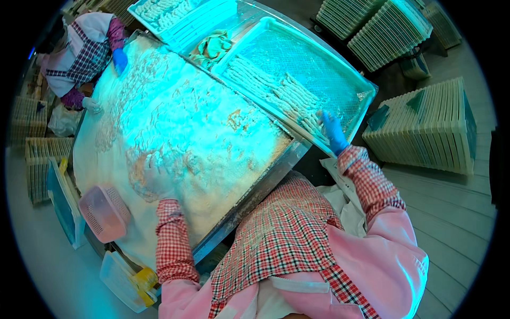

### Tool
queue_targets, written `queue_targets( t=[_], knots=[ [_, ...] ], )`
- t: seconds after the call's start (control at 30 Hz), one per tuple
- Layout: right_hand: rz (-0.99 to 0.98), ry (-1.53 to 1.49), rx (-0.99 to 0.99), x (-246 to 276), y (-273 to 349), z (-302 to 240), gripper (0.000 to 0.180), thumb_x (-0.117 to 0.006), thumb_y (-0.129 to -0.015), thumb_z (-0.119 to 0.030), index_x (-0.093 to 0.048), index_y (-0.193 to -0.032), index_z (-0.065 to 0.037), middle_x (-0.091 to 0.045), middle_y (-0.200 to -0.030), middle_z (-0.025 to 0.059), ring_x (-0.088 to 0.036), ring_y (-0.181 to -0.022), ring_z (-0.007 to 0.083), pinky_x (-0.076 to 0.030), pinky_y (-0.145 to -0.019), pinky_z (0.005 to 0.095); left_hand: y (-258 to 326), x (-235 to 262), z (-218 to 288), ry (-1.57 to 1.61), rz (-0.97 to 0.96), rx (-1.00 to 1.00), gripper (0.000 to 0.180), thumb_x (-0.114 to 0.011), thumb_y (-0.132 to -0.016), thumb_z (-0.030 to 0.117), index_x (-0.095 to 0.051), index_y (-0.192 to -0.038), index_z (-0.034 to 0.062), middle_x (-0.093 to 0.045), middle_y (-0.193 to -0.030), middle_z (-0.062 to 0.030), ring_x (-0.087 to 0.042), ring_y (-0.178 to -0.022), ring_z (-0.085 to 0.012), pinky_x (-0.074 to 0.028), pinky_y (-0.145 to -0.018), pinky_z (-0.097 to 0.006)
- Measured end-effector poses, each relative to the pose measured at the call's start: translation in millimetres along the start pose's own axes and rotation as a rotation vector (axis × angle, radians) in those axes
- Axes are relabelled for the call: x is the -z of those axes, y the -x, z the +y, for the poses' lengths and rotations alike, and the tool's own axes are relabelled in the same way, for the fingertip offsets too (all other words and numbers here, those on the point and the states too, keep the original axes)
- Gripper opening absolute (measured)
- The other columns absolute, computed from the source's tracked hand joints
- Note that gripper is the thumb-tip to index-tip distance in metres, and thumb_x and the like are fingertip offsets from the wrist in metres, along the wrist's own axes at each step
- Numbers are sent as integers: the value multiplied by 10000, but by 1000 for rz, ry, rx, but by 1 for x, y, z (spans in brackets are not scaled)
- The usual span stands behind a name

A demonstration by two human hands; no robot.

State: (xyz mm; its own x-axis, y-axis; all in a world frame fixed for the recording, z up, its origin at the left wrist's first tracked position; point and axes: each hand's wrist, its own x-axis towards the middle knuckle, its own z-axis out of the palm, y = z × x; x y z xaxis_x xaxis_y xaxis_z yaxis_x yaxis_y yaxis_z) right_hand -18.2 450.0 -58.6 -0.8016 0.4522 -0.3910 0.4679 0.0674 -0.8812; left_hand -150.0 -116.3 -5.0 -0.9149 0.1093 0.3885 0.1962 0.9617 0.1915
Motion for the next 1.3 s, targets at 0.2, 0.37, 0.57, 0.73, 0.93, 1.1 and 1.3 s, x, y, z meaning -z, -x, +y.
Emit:
queue_targets(
  t=[0.2,0.37,0.57,0.73,0.93,1.1,1.3],
  knots=[
    [-158,-148,-107,58,-39,20,586,-378,-982,-518,-489,-1358,-82,-570,-1264,154,-505,-1180,242,-333,-1051,394,-23,20,11,-227,-258,-202,273,-563,-879,212,-633,-1116,95,-576,-1181,-124,-534,-1082,-297,-428,-918,-409],
    [-19,173,86,57,-27,11,476,-435,-993,-399,-547,-1309,-61,-612,-1208,148,-559,-1105,233,-410,-973,365,7,15,-10,210,-234,41,270,-549,-871,146,-631,-1109,49,-573,-1158,-135,-526,-1077,-295,-408,-933,-428],
    [-52,57,430,-43,-2,-32,452,-516,-979,-185,-426,-1398,-42,-544,-1293,154,-533,-1114,198,-422,-939,322,145,78,-23,-9,-37,552,702,-671,-823,223,-349,-1433,88,-288,-1490,-199,-271,-1378,-347,-235,-1122,-447],
    [-172,-106,311,-72,-1,-29,434,-516,-982,-179,-444,-1376,-10,-552,-1297,138,-527,-1132,176,-410,-958,311,207,75,-18,-75,-433,1238,788,-552,-867,465,-282,-1442,0,-208,-1516,-232,-205,-1397,-396,-182,-1137,-480],
    [-318,-4,586,-141,46,-82,414,-520,-980,-195,-478,-1342,3,-591,-1238,133,-555,-1100,174,-424,-941,311,217,15,45,307,-259,841,867,-577,-859,458,-201,-1448,-55,-225,-1502,-261,-171,-1401,-426,-150,-1141,-492],
    [-351,112,523,-137,58,-80,372,-545,-965,-204,-539,-1277,-2,-632,-1108,119,-586,-965,158,-467,-834,303,184,28,78,234,-243,678,781,-611,-853,375,-262,-1447,6,-240,-1502,-237,-207,-1390,-411,-197,-1130,-471],
    [-303,155,527,-117,51,-64,360,-549,-956,-167,-540,-1268,13,-634,-1130,144,-594,-1023,191,-456,-889,315,97,55,64,345,-48,437,538,-604,-850,205,-453,-1357,107,-326,-1454,-178,-344,-1310,-383,-305,-1058,-490]
  ],
)
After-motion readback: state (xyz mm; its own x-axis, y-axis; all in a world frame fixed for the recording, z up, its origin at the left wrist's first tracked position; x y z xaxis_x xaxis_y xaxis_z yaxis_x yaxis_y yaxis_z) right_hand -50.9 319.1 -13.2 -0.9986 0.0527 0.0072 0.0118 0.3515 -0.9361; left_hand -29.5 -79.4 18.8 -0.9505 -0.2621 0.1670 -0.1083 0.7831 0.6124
